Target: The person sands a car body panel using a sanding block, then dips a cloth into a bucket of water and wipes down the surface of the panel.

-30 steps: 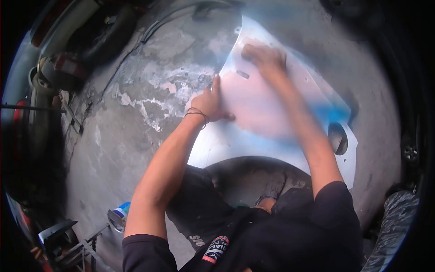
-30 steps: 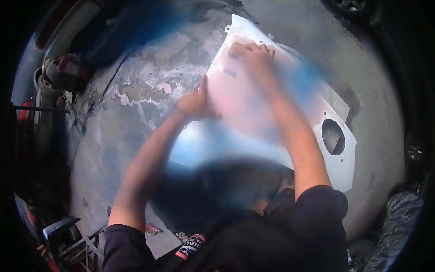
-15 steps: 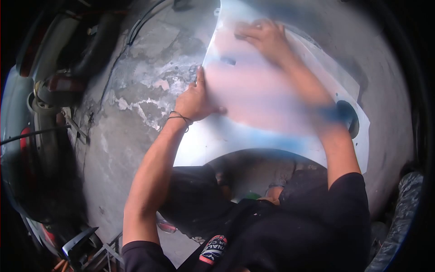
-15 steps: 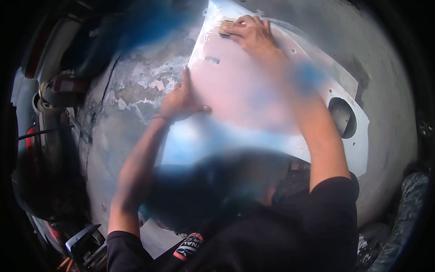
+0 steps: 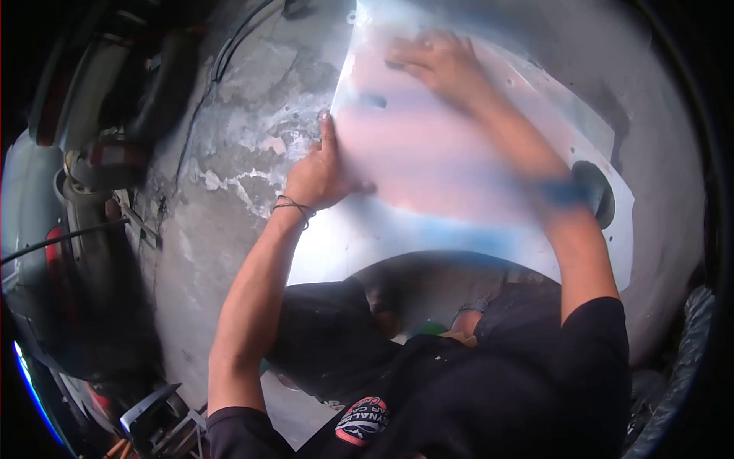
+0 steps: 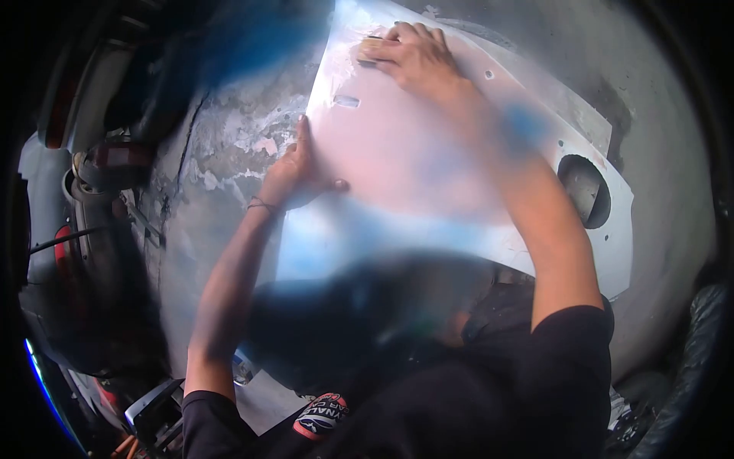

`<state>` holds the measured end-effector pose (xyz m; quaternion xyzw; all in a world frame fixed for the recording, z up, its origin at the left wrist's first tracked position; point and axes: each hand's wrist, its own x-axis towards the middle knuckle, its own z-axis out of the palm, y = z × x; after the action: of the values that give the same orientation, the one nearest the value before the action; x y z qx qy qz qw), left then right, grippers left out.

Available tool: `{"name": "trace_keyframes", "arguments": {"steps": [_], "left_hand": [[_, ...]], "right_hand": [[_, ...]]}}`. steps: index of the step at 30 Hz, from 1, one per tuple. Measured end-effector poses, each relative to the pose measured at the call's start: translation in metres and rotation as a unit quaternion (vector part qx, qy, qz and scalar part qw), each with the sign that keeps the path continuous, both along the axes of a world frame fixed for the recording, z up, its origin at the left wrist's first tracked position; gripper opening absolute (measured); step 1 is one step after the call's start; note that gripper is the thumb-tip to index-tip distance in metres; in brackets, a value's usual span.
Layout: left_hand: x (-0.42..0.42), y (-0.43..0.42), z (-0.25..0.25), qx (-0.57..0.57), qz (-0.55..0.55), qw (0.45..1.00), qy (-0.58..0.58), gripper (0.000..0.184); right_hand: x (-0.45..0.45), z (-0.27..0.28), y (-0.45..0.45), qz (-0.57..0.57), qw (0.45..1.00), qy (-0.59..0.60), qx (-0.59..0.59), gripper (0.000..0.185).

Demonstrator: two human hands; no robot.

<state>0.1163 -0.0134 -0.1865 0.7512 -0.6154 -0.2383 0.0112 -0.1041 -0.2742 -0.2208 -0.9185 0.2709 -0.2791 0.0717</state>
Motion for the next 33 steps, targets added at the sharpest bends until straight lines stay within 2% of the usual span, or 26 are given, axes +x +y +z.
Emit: {"name": "trace_keyframes", "arguments": {"steps": [3, 5, 7, 10, 14, 16, 19, 22, 25, 27, 28, 30, 31, 33], "left_hand": [[0.002, 0.002, -0.002, 0.001, -0.002, 1.0, -0.005, 0.159], [-0.001, 0.001, 0.002, -0.014, -0.011, 1.0, -0.008, 0.159], [-0.002, -0.002, 0.012, 0.036, 0.008, 0.999, -0.014, 0.159], [0.0, -0.002, 0.009, 0.034, 0.02, 0.999, 0.012, 0.158], [0.003, -0.002, 0.006, 0.051, 0.042, 0.998, 0.003, 0.16], [0.0, -0.002, 0.014, 0.067, 0.034, 0.997, 0.002, 0.162], [-0.001, -0.006, 0.017, 0.098, 0.04, 0.994, 0.004, 0.162], [0.004, 0.0, 0.005, 0.051, 0.039, 0.998, -0.007, 0.159], [0.001, 0.0, 0.012, 0.07, 0.047, 0.996, -0.002, 0.16], [-0.001, -0.004, 0.02, 0.072, 0.053, 0.996, -0.006, 0.16], [-0.003, -0.001, 0.021, 0.091, 0.055, 0.994, -0.016, 0.159], [-0.001, 0.0, 0.015, 0.076, 0.049, 0.996, -0.016, 0.159], [0.0, 0.0, 0.011, 0.065, 0.042, 0.997, -0.016, 0.158], [0.001, -0.001, 0.009, 0.07, 0.042, 0.997, 0.002, 0.157]], "right_hand": [[-0.017, 0.004, 0.006, -0.011, 0.999, 0.024, 0.033, 0.027], [0.013, 0.002, 0.002, -0.024, 0.999, 0.019, 0.016, 0.028], [0.047, 0.005, -0.003, -0.048, 0.999, 0.013, -0.006, 0.03], [0.058, 0.006, -0.009, -0.059, 0.998, 0.034, -0.002, 0.03], [0.001, 0.01, 0.012, 0.011, 0.999, 0.028, 0.013, 0.031], [-0.019, 0.012, 0.022, 0.018, 0.995, 0.068, 0.066, 0.032], [0.012, 0.017, 0.018, -0.025, 0.999, 0.007, 0.021, 0.035], [0.032, 0.006, 0.022, -0.091, 0.996, -0.013, 0.022, 0.034], [-0.012, 0.017, 0.074, -0.021, 0.997, 0.028, 0.068, 0.034], [-0.052, 0.04, 0.12, 0.023, 0.955, 0.048, 0.291, 0.036], [-0.06, 0.041, 0.123, 0.023, 0.955, 0.053, 0.291, 0.036], [-0.067, 0.04, 0.128, 0.062, 0.993, 0.072, 0.071, 0.039], [-0.06, 0.036, 0.121, 0.059, 0.993, 0.071, 0.072, 0.039], [-0.035, 0.034, 0.097, -0.018, 0.996, -0.013, 0.087, 0.044]]}}
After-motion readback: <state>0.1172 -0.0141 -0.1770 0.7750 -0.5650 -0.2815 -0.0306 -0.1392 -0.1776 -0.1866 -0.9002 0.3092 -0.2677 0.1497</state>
